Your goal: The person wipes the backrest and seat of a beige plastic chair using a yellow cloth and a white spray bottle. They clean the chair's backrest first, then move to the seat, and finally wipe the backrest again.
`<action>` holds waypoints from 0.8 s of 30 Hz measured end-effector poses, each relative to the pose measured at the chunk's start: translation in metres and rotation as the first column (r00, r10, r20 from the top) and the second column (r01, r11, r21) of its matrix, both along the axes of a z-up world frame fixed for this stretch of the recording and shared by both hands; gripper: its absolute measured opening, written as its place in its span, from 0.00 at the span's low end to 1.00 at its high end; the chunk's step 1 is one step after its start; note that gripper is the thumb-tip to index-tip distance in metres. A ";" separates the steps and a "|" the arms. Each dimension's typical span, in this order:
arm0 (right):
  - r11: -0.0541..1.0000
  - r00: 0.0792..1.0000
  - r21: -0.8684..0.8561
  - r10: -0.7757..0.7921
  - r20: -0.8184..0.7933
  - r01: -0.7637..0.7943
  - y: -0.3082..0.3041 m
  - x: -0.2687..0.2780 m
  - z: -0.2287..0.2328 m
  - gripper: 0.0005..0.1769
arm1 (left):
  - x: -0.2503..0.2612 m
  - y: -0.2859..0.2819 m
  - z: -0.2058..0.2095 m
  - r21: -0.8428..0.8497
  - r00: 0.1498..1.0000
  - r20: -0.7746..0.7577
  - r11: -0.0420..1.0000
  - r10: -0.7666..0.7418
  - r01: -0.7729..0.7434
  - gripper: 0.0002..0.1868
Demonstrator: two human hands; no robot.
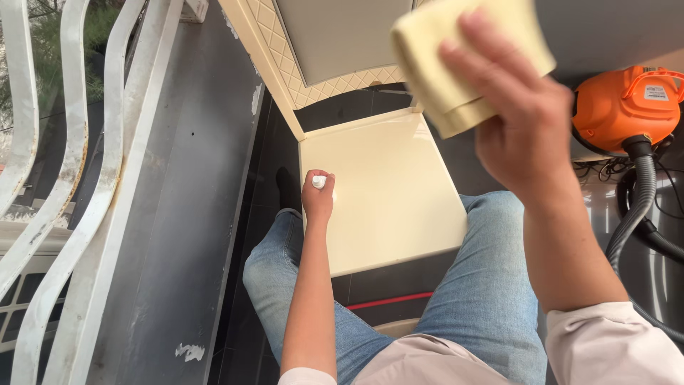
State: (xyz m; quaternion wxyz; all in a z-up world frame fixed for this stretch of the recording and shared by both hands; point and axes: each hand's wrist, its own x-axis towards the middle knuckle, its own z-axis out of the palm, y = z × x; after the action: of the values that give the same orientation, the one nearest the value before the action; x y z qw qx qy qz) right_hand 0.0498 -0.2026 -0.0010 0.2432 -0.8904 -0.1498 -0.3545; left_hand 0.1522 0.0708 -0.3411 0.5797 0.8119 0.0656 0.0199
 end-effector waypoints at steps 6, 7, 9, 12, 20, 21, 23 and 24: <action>0.984 0.898 0.153 -0.144 0.416 0.087 0.033 0.020 -0.165 0.23 | 0.017 0.009 -0.004 -0.064 1.000 0.025 0.998 0.008 -0.006 0.09; 0.996 0.996 0.075 -0.045 0.081 0.039 0.052 0.018 -0.222 0.27 | 0.020 0.012 -0.005 -0.109 1.000 0.006 0.994 0.012 -0.011 0.09; 0.863 0.445 -0.314 -0.119 -0.888 -0.395 0.072 -0.003 -0.315 0.27 | 0.027 0.016 -0.004 -0.103 1.000 -0.007 0.995 0.002 -0.003 0.09; 0.921 0.643 -0.134 0.146 -0.751 -0.365 0.074 -0.038 -0.376 0.33 | 0.046 0.005 0.000 -0.034 0.999 0.023 0.999 -0.039 0.040 0.10; 0.906 0.789 -0.346 -0.023 -0.614 -0.243 0.053 0.104 -0.368 0.37 | 0.065 0.000 0.004 0.004 1.000 -0.005 1.000 -0.031 0.031 0.09; 0.879 0.699 -0.380 -0.078 -0.711 -0.289 0.052 0.118 -0.365 0.36 | 0.066 0.001 0.005 -0.001 0.999 -0.007 0.999 -0.036 0.036 0.09; 0.845 0.530 -0.381 -0.142 -0.836 -0.376 0.051 0.143 -0.356 0.30 | 0.067 0.000 0.006 -0.016 0.999 -0.013 0.999 -0.046 0.046 0.09; 0.840 0.460 -0.354 -0.144 -0.876 -0.411 0.047 0.152 -0.348 0.25 | 0.068 0.000 0.007 -0.023 0.998 -0.022 0.998 -0.051 0.050 0.09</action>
State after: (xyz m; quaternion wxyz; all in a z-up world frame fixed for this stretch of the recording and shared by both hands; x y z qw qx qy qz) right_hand 0.2021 -0.1557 -0.3492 0.0624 -0.9569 -0.1659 0.2301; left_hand 0.2200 0.0712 -0.3342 0.5883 0.8070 0.0518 -0.0045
